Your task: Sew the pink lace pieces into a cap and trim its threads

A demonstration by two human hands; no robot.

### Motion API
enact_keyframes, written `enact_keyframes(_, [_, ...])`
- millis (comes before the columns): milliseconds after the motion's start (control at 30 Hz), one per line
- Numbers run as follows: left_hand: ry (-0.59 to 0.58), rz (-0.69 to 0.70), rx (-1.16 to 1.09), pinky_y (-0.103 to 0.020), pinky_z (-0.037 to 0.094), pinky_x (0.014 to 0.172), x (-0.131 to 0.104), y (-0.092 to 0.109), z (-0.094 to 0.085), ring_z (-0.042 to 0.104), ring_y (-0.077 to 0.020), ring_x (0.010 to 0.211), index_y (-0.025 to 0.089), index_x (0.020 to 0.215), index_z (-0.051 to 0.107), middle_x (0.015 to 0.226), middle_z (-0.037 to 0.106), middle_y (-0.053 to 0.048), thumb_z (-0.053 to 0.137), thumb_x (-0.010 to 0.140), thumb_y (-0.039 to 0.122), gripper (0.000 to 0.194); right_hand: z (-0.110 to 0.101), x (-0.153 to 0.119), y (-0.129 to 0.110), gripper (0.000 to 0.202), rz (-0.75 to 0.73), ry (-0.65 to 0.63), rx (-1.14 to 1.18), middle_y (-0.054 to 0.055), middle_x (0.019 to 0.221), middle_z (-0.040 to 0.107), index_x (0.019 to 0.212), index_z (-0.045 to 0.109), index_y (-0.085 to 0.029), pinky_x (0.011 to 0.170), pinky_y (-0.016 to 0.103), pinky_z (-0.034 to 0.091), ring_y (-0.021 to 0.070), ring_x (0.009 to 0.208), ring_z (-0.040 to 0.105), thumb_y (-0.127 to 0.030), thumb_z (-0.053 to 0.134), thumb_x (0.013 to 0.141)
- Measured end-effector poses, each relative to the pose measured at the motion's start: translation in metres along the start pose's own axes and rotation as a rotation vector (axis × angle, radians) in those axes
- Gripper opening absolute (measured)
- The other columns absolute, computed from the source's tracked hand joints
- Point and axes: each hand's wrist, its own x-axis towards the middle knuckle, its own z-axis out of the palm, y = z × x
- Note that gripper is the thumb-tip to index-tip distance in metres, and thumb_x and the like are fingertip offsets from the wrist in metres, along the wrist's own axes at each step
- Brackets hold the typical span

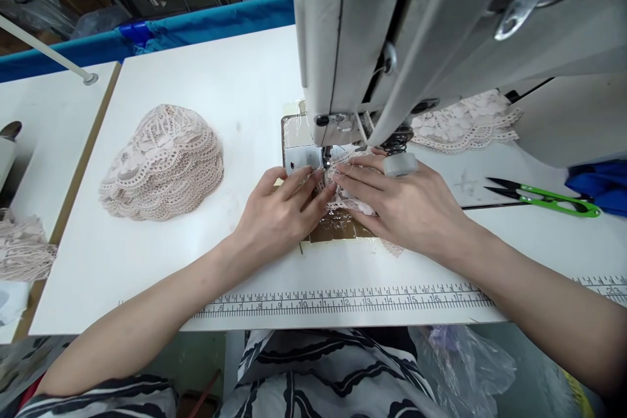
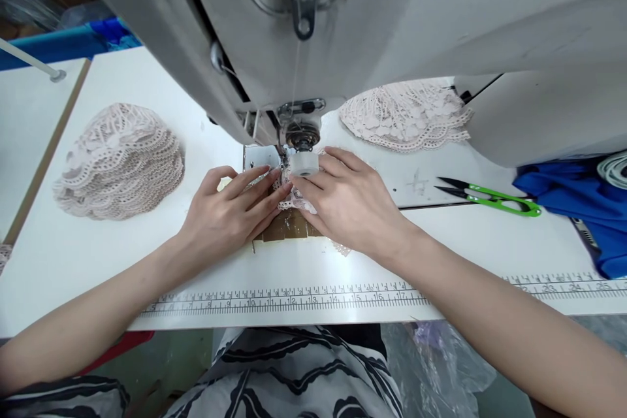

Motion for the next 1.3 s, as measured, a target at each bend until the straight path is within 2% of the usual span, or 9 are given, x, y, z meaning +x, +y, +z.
enact_keyframes(233, [0.008,-0.017,0.003,-0.041,0.045,0.088,0.0002,0.0006,0.0009,0.067,-0.0264,0.116,0.013,0.123,0.067,0.119,0.075,-0.012,0.058,0.098,0.02,0.028,-0.001,0.0001,-0.0004,0.033,0.002,-0.013,-0.029,0.011,0.113,0.076,0.121,0.07,-0.011,0.098,0.043,0.049,0.0269,0.11,0.066,-0.028,0.054,0.099])
enact_keyframes(567, [0.01,-0.029,0.028,-0.04,0.044,0.088,0.0032,-0.0001,0.0007,0.068,-0.024,0.115,0.014,0.121,0.069,0.118,0.076,-0.009,0.057,0.099,0.021,0.026,0.0002,0.0015,-0.0003,0.031,0.007,0.003,-0.075,0.009,0.114,0.076,0.12,0.071,-0.012,0.098,0.04,0.047,0.0242,0.102,0.066,-0.029,0.053,0.1])
enact_keyframes(1000, [0.0,-0.061,0.009,-0.04,0.043,0.087,0.0055,-0.0037,0.0086,0.067,-0.0239,0.116,0.014,0.125,0.067,0.122,0.074,-0.011,0.053,0.102,0.024,0.029,0.0055,0.0041,0.0051,0.03,0.013,0.019,-0.109,0.01,0.111,0.076,0.116,0.072,-0.012,0.102,0.042,0.044,0.0259,0.108,0.064,-0.028,0.053,0.1])
enact_keyframes(1133, [-0.038,-0.071,0.007,-0.041,0.043,0.088,0.0056,-0.0042,0.0095,0.065,-0.0242,0.12,0.015,0.13,0.064,0.128,0.071,-0.012,0.05,0.103,0.027,0.033,0.0066,0.0037,0.006,0.028,0.01,0.07,-0.105,0.01,0.113,0.075,0.114,0.072,-0.014,0.1,0.043,0.044,0.026,0.112,0.063,-0.028,0.053,0.1])
enact_keyframes(1300, [-0.041,-0.085,-0.017,-0.043,0.042,0.089,0.0032,-0.0035,0.0091,0.063,-0.0262,0.121,0.015,0.13,0.064,0.132,0.069,-0.014,0.049,0.103,0.029,0.034,0.0062,0.0047,-0.0002,0.021,-0.053,0.18,-0.102,0.005,0.104,0.078,0.109,0.073,-0.017,0.092,0.039,0.049,0.022,0.098,0.068,-0.018,0.054,0.098])
